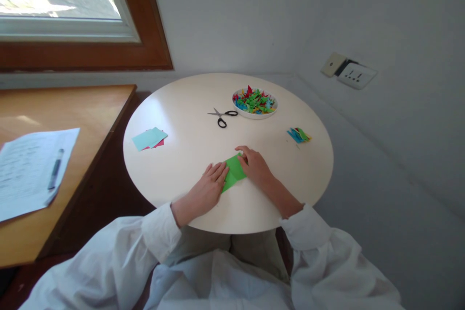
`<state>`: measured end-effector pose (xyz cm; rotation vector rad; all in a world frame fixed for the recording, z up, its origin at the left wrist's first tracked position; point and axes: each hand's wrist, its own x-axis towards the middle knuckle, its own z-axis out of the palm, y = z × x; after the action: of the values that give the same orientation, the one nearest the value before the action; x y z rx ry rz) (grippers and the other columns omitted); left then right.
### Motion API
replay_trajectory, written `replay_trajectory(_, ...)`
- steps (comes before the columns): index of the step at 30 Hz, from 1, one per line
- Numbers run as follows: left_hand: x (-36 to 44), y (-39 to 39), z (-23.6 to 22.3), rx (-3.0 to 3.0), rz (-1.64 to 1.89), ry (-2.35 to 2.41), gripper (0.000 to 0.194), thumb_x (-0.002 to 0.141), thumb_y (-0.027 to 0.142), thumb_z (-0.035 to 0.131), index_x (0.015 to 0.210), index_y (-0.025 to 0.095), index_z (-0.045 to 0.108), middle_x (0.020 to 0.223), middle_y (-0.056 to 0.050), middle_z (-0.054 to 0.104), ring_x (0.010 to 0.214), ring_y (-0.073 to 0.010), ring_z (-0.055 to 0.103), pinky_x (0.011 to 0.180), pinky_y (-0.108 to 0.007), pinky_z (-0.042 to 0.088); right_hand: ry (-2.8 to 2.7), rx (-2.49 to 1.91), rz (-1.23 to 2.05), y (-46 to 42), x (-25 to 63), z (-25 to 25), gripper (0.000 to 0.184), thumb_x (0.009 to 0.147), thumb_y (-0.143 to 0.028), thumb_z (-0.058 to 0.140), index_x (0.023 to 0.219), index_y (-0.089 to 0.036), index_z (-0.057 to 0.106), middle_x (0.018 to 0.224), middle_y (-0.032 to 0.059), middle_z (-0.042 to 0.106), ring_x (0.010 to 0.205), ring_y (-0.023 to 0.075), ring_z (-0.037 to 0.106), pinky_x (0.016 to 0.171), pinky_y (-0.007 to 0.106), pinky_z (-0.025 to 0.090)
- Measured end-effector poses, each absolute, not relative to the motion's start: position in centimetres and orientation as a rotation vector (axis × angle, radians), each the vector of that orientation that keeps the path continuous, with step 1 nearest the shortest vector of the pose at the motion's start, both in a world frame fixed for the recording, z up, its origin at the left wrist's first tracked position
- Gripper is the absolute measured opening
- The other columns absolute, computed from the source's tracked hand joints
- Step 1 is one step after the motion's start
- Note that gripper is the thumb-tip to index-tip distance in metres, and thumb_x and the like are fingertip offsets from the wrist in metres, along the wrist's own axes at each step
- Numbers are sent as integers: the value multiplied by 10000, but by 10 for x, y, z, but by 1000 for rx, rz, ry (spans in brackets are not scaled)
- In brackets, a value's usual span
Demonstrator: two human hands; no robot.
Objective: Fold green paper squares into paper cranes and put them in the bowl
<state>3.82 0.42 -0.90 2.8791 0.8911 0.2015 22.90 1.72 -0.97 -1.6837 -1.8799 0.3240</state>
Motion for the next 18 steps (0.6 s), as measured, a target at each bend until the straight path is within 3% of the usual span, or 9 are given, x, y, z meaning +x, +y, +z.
replay_trajectory(5, 38, 4, -7, 2867, 213, 884, 534, 775, 42, 323, 1306, 15, 360, 1377, -212, 379, 1313, -269, 296, 1068, -459, 232, -1890, -1637, 326, 16, 231, -12, 297, 783, -98, 417, 1016, -186, 579, 910, 67, 640, 793, 171, 562, 768, 307, 408)
replay_trajectory(8, 38, 3, -7, 2866, 195, 903, 486, 831, 84, 306, 1306, 3, 361, 1371, -227, 379, 1306, -282, 306, 1062, -466, 242, -1839, -1658, 363, 14, 232, -11, 279, 792, -131, 431, 1028, -168, 576, 807, 52, 626, 697, 160, 544, 689, 289, 414)
replay_trajectory(13, 38, -3, -9, 2892, 291, 920, 445, 919, 265, 276, 1326, 112, 376, 1387, -193, 371, 1321, -288, 274, 1043, -500, 255, -1795, -1712, 377, 7, 234, -8, 272, 811, -189, 453, 1057, -149, 563, 692, 26, 585, 601, 146, 509, 613, 271, 404)
replay_trajectory(18, 36, -5, -10, 2920, 282, 925, 467, 926, 301, 265, 1341, 107, 354, 1388, -186, 371, 1321, -296, 270, 1052, -491, 245, -1841, -1716, 356, 1, 235, -8, 299, 788, -129, 449, 1059, -180, 565, 827, 56, 635, 715, 165, 554, 705, 297, 426)
